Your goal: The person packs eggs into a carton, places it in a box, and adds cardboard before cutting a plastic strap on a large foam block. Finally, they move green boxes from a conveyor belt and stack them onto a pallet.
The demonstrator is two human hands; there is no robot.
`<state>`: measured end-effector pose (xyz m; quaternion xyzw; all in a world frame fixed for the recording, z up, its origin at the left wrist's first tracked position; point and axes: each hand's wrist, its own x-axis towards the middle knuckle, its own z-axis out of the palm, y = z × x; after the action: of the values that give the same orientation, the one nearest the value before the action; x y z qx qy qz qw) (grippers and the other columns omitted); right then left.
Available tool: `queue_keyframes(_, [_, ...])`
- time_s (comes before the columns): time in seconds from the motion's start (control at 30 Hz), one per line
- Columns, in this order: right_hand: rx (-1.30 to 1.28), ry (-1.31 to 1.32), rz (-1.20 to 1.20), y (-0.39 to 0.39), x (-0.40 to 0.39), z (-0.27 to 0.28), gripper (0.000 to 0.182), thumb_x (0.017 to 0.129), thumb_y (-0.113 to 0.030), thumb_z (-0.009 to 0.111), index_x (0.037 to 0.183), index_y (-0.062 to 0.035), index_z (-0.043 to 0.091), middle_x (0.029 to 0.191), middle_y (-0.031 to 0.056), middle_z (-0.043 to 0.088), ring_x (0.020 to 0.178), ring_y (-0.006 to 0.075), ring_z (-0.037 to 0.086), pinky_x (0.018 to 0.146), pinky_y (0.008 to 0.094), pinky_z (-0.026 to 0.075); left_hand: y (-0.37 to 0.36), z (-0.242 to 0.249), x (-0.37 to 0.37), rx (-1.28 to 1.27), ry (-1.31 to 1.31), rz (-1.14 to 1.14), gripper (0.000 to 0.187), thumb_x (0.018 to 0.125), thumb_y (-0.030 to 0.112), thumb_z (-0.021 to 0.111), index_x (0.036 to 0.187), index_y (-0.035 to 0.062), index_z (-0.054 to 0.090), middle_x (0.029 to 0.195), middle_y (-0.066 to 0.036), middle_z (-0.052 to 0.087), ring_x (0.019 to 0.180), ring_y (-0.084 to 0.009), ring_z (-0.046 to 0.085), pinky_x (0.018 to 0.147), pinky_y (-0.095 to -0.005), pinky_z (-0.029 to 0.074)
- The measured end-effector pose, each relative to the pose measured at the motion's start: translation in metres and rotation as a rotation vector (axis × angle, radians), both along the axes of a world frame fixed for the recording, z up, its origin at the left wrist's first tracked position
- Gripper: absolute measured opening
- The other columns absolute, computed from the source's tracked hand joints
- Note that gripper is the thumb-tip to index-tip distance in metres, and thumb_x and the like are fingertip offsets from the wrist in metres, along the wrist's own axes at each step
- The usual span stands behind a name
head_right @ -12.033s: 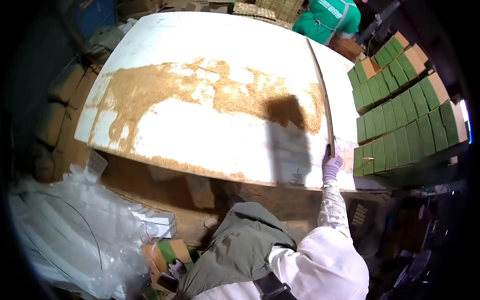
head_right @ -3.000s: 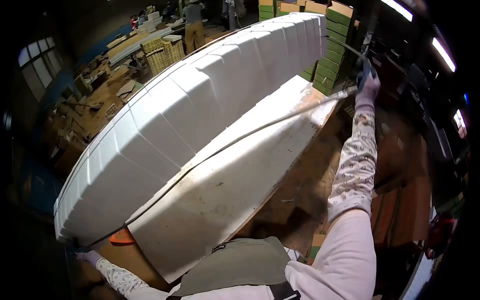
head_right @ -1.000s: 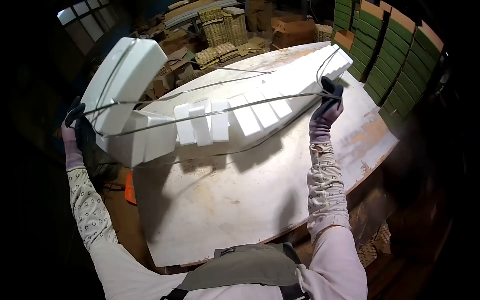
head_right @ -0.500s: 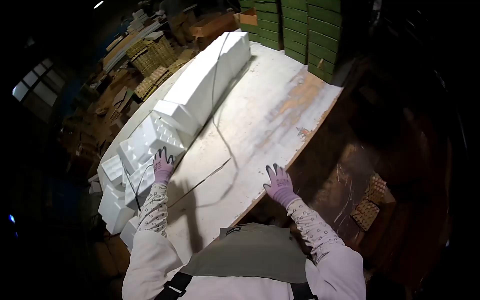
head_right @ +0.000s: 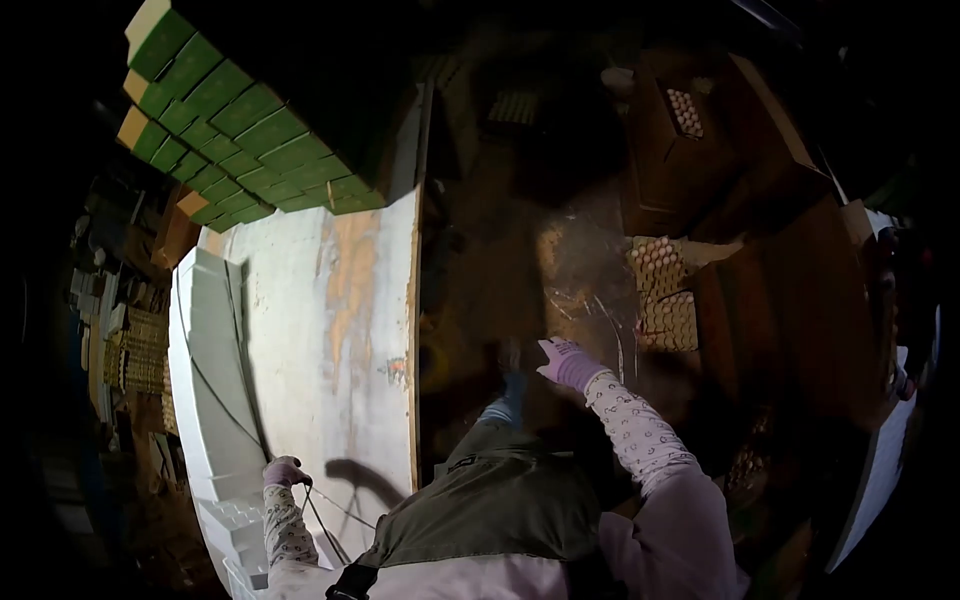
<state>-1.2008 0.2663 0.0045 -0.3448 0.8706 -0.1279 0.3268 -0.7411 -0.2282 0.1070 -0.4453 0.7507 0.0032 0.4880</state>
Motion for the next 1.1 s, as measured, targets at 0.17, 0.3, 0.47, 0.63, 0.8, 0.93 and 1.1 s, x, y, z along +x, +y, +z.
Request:
queue_keyframes(0.17, [0.234, -0.281, -0.357, 0.042, -0.105, -0.041, 0.067, 0.077, -0.047, 0.065, 0.132, -0.0115, 0.047, 0.135, 0.0154, 0.048, 0.126, 0.0316, 0.043, 0.104, 0.0378, 0.037, -0.016, 0.007, -0.256, 0.042, 0.103, -0.178, 0.048, 0.062, 0.025, 0.072, 0.110, 0.0190, 0.068, 0.095, -0.003, 0.071, 0.096, -0.0240, 0.066, 0.081, -0.0365, 0.051])
queue_keyframes(0.3, [0.506, -0.107, 0.048, 0.189, -0.095, -0.121, 0.040, 0.093, -0.034, 0.047, 0.124, -0.0107, 0.055, 0.123, 0.0132, 0.058, 0.114, 0.0272, 0.054, 0.094, 0.0371, 0.043, -0.100, -0.075, -0.293, -0.029, -0.379, -0.192, 0.039, 0.069, 0.032, 0.073, 0.107, 0.0233, 0.070, 0.110, -0.001, 0.067, 0.105, -0.0207, 0.062, 0.078, -0.0394, 0.050])
queue_keyframes(0.47, [0.497, -0.506, -0.856, 0.208, -0.166, -0.083, 0.041, 0.091, -0.036, 0.050, 0.122, -0.0099, 0.056, 0.121, 0.0144, 0.058, 0.113, 0.0299, 0.054, 0.093, 0.0391, 0.043, -0.133, -0.084, -0.398, 0.183, -0.677, -0.005, 0.039, 0.076, 0.035, 0.072, 0.107, 0.0123, 0.068, 0.105, -0.003, 0.068, 0.091, -0.0192, 0.064, 0.077, -0.0379, 0.050])
queue_keyframes(0.63, [0.470, -0.623, -0.831, 0.170, -0.326, -0.117, 0.043, 0.088, -0.037, 0.054, 0.120, -0.0092, 0.057, 0.119, 0.0157, 0.059, 0.111, 0.0326, 0.054, 0.092, 0.0410, 0.044, -0.092, -0.118, -0.615, 0.353, -0.277, 0.088, 0.039, 0.076, 0.034, 0.071, 0.106, 0.0101, 0.068, 0.101, -0.003, 0.068, 0.088, -0.0192, 0.064, 0.076, -0.0369, 0.050])
queue_keyframes(0.8, [0.344, -0.368, -0.420, 0.105, -0.627, -0.148, 0.045, 0.085, -0.039, 0.057, 0.118, -0.0085, 0.057, 0.117, 0.0170, 0.060, 0.109, 0.0352, 0.055, 0.092, 0.0430, 0.044, -0.034, -0.125, -0.778, 0.584, 0.224, 0.422, 0.039, 0.077, 0.034, 0.070, 0.106, 0.0079, 0.067, 0.097, -0.004, 0.069, 0.084, -0.0192, 0.064, 0.074, -0.0359, 0.050])
queue_keyframes(0.93, [-0.120, -0.011, -0.359, -0.030, -0.909, -0.095, 0.047, 0.083, -0.040, 0.060, 0.117, -0.0079, 0.058, 0.115, 0.0180, 0.060, 0.107, 0.0374, 0.055, 0.091, 0.0445, 0.045, -0.004, -0.141, -0.884, 0.719, 0.476, 0.658, 0.038, 0.078, 0.033, 0.070, 0.105, 0.0062, 0.067, 0.094, -0.005, 0.069, 0.081, -0.0192, 0.063, 0.073, -0.0351, 0.050])
queue_keyframes(1.1, [-0.339, 0.202, -0.280, -0.177, -1.134, 0.050, 0.040, 0.084, -0.035, 0.062, 0.112, -0.0061, 0.060, 0.108, 0.0174, 0.062, 0.102, 0.0351, 0.058, 0.089, 0.0393, 0.047, 0.017, -0.165, -1.014, 0.726, 0.531, 0.667, 0.041, 0.078, 0.039, 0.066, 0.104, 0.0074, 0.066, 0.096, -0.008, 0.068, 0.085, -0.0227, 0.063, 0.075, -0.0367, 0.050])
